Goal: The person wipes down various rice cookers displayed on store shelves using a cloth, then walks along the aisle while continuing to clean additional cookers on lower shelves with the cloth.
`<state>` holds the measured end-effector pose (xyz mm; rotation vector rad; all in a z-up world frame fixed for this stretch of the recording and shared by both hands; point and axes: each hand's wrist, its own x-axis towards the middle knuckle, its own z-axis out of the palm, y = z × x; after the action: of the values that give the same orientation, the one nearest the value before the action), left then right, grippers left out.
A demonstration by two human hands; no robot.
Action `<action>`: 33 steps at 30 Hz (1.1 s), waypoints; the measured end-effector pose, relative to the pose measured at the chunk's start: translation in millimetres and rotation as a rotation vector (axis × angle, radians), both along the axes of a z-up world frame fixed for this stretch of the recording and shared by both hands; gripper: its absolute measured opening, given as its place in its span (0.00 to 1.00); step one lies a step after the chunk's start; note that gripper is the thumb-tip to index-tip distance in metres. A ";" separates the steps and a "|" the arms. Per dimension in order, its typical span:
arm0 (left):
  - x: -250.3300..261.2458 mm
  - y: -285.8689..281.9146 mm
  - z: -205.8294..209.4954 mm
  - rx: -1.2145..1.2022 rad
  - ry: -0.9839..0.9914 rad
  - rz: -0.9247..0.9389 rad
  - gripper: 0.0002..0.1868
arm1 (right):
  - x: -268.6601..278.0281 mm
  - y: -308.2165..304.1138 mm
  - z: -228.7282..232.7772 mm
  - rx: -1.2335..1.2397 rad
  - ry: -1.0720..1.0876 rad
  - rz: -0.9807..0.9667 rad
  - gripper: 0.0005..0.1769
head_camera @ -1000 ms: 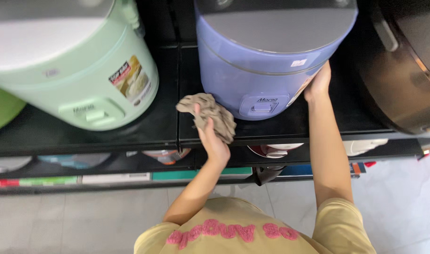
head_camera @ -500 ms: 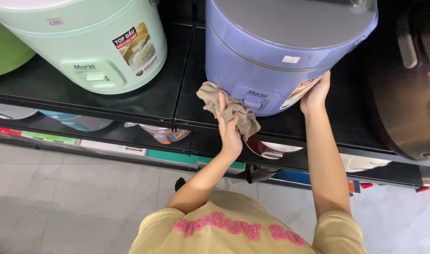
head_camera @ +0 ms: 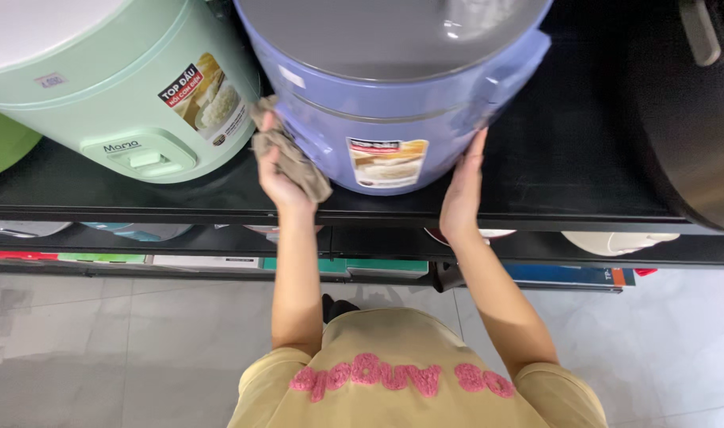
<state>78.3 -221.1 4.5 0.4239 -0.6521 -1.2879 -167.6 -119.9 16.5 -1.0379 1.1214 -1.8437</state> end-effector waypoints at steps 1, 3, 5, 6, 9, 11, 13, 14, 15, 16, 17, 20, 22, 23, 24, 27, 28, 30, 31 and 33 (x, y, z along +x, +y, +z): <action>5.4 -1.5 -1.3 0.021 0.059 -0.041 0.35 | 4.3 5.5 0.5 0.006 -0.005 -0.003 0.39; 2.9 9.8 -10.0 0.021 0.085 0.040 0.34 | 7.0 14.8 1.9 0.069 0.266 -0.009 0.38; -5.7 32.5 -17.4 -0.001 0.092 0.230 0.33 | 12.2 30.4 2.4 0.045 0.374 -0.052 0.41; -16.8 52.3 -22.7 -0.015 0.069 0.336 0.33 | 16.1 40.1 1.2 0.024 0.482 -0.093 0.45; -60.1 110.5 -28.0 -0.077 -0.237 0.589 0.37 | 26.7 62.9 -3.1 -0.127 0.497 -0.072 0.43; -84.4 149.8 -24.5 -0.062 -0.385 0.532 0.44 | 23.5 72.8 -4.1 -0.295 0.487 0.297 0.52; -113.2 178.7 -22.2 -0.076 -0.345 0.272 0.48 | 21.9 68.9 -6.1 -0.396 0.502 0.325 0.56; -127.1 186.8 -22.3 -0.120 -0.207 0.079 0.48 | 19.6 68.6 -7.4 -0.500 0.516 0.350 0.59; -134.4 190.3 -22.8 -0.118 -0.207 0.085 0.48 | 14.8 72.5 -8.9 -0.501 0.515 0.356 0.59; -143.6 191.1 -23.1 -0.088 -0.185 -0.015 0.46 | 7.5 75.7 -10.6 -0.422 0.424 0.369 0.55; -152.4 191.9 -22.9 -0.058 -0.162 -0.115 0.44 | -0.5 79.1 -13.1 -0.343 0.334 0.382 0.50; -158.1 187.7 -12.2 -0.005 -0.255 -0.210 0.42 | -32.1 80.5 -20.2 -0.069 0.318 0.307 0.40; -148.7 188.9 6.6 -0.156 -0.625 -0.048 0.40 | -52.0 81.7 -17.4 -0.111 0.402 0.278 0.36; -142.0 190.8 17.3 -0.299 -0.995 0.114 0.40 | -56.7 82.4 -13.5 -0.147 0.481 0.243 0.32; -136.0 193.2 27.3 -0.290 -1.001 0.122 0.40 | -58.2 84.4 -7.9 -0.147 0.476 0.255 0.32; -118.1 201.8 46.6 -0.355 -1.067 0.170 0.37 | -59.0 87.0 21.2 -0.282 0.603 0.209 0.29; -110.6 203.9 49.8 -0.385 -1.037 0.246 0.35 | -58.2 84.2 33.8 -0.409 0.684 0.109 0.29; -99.0 204.8 51.2 -0.413 -1.008 0.323 0.32 | -53.5 69.7 57.2 -0.606 0.736 -0.031 0.28; -94.2 203.7 50.0 -0.362 -0.972 0.365 0.33 | -50.6 60.1 67.6 -0.677 0.709 -0.069 0.27; -89.3 203.7 45.8 -0.307 -0.926 0.400 0.35 | -41.4 36.7 84.5 -0.834 0.927 -0.275 0.24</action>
<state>-11.0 -17.4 50.3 0.8539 -1.4312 -0.5417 -209.0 -83.2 100.9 -2.4979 0.9735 -2.1428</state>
